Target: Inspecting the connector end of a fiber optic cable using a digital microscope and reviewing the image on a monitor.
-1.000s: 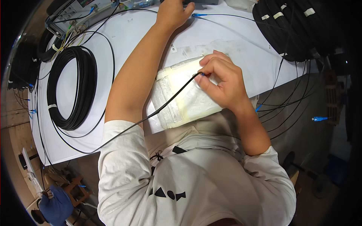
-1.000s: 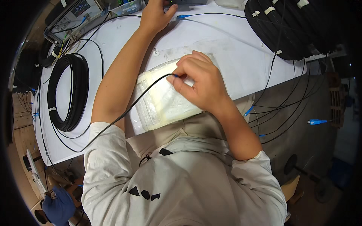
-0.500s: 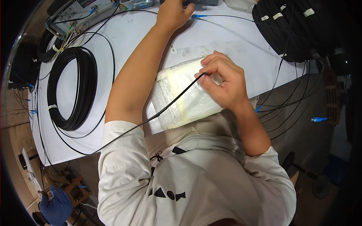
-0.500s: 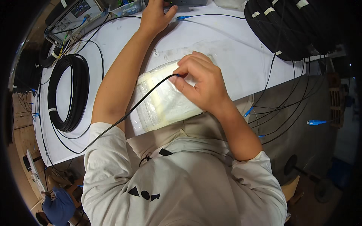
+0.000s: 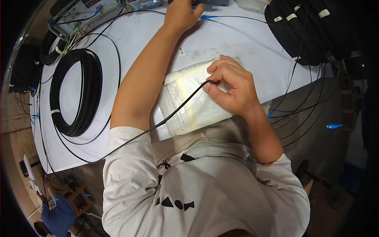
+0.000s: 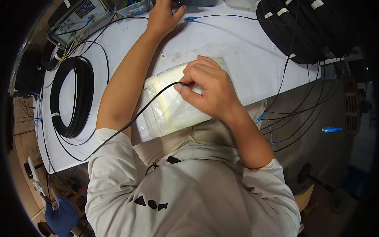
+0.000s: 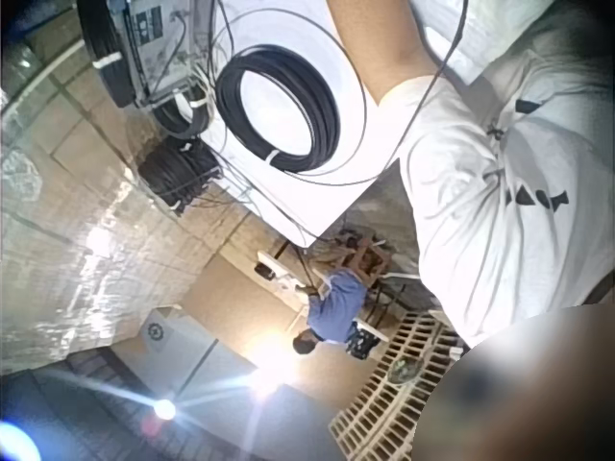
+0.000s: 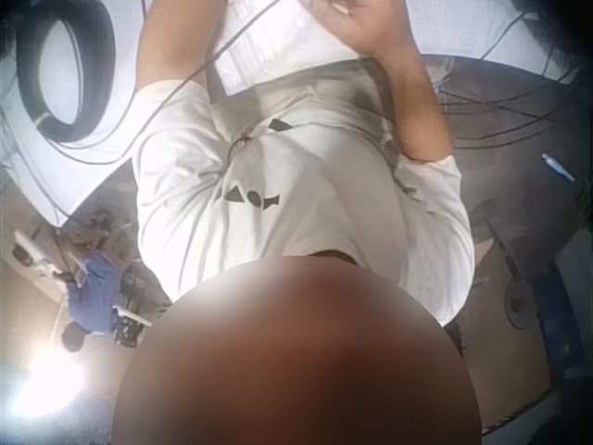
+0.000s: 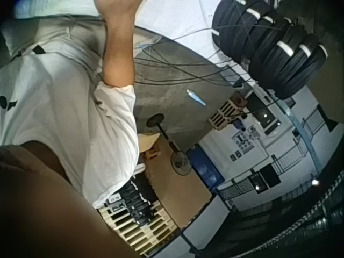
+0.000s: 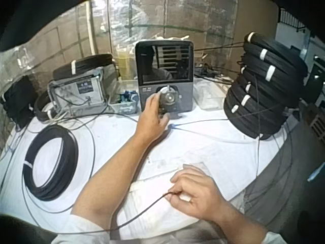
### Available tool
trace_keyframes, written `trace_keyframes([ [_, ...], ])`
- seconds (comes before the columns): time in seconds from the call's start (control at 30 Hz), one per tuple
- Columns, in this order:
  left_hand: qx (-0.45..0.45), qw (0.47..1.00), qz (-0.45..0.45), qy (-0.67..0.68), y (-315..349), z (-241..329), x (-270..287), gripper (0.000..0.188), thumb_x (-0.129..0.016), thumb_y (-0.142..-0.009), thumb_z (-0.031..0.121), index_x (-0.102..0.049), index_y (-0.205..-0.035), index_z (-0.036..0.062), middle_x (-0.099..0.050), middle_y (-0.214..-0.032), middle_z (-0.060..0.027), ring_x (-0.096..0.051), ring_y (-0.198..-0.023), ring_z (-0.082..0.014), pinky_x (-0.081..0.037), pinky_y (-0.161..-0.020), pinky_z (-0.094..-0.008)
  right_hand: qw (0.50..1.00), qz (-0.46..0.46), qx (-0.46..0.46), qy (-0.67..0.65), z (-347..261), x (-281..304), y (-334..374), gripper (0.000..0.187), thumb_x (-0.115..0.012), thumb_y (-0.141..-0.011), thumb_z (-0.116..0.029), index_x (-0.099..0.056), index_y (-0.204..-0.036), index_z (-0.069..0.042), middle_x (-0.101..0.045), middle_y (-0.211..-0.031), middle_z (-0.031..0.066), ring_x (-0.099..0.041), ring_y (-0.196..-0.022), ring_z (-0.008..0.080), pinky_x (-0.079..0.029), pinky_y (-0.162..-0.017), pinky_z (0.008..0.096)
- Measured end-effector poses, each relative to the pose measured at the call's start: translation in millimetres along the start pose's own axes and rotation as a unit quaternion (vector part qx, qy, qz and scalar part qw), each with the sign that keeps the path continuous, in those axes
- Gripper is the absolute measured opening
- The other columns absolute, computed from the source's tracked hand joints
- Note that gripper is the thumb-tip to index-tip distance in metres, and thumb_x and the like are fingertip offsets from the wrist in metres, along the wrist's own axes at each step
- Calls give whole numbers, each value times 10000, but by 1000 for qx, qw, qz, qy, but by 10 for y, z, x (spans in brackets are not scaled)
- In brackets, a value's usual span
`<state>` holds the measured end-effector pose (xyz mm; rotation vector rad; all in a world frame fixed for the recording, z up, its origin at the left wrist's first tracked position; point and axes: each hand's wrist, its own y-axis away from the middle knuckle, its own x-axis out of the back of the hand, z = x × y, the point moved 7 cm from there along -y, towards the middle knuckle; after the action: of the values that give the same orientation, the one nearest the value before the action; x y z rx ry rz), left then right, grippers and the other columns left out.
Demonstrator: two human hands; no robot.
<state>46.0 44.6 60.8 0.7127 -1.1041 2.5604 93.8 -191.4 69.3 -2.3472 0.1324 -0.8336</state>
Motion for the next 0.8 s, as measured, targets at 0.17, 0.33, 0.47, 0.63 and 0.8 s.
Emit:
trace_keyframes([
  [0.17,7,1000,-5,19,-7,-31,9,782,-732,-884,105,-364,-1572,53,-469,-1513,-203,-681,-1114,-366,-556,-954,-418,998,58,-19,-10,35,47,17,191,-825,-806,-82,-642,-802,-29,-683,-829,93,-638,-786,277,-501,-823,404],
  [0.33,-2,1000,-1,8,-4,-10,13,789,-732,-887,108,-354,-1579,60,-473,-1504,-194,-683,-1071,-358,-556,-940,-419,1000,15,-18,9,0,20,7,186,-828,-810,-98,-652,-811,-36,-703,-858,91,-651,-806,256,-497,-833,410],
  [0.47,11,1000,-8,5,-4,-2,18,786,-733,-887,114,-354,-1574,60,-473,-1504,-195,-684,-1064,-358,-556,-940,-423,997,46,-55,0,75,14,46,189,-833,-814,-111,-660,-817,-34,-706,-861,86,-653,-766,254,-506,-960,458],
  [0.63,-12,1000,9,11,-13,-45,5,785,-737,-888,118,-356,-1572,60,-470,-1511,-198,-685,-1082,-361,-555,-949,-422,1000,-6,-17,6,-15,-3,-4,173,-824,-810,-83,-659,-804,-33,-704,-833,89,-670,-799,257,-517,-879,423],
  [0.8,9,1000,0,-5,-7,-37,-21,792,-742,-887,120,-355,-1575,62,-475,-1509,-203,-690,-1074,-365,-557,-947,-422,996,69,-44,19,77,58,33,173,-820,-799,-83,-655,-803,-31,-686,-818,79,-668,-772,256,-503,-812,402],
])
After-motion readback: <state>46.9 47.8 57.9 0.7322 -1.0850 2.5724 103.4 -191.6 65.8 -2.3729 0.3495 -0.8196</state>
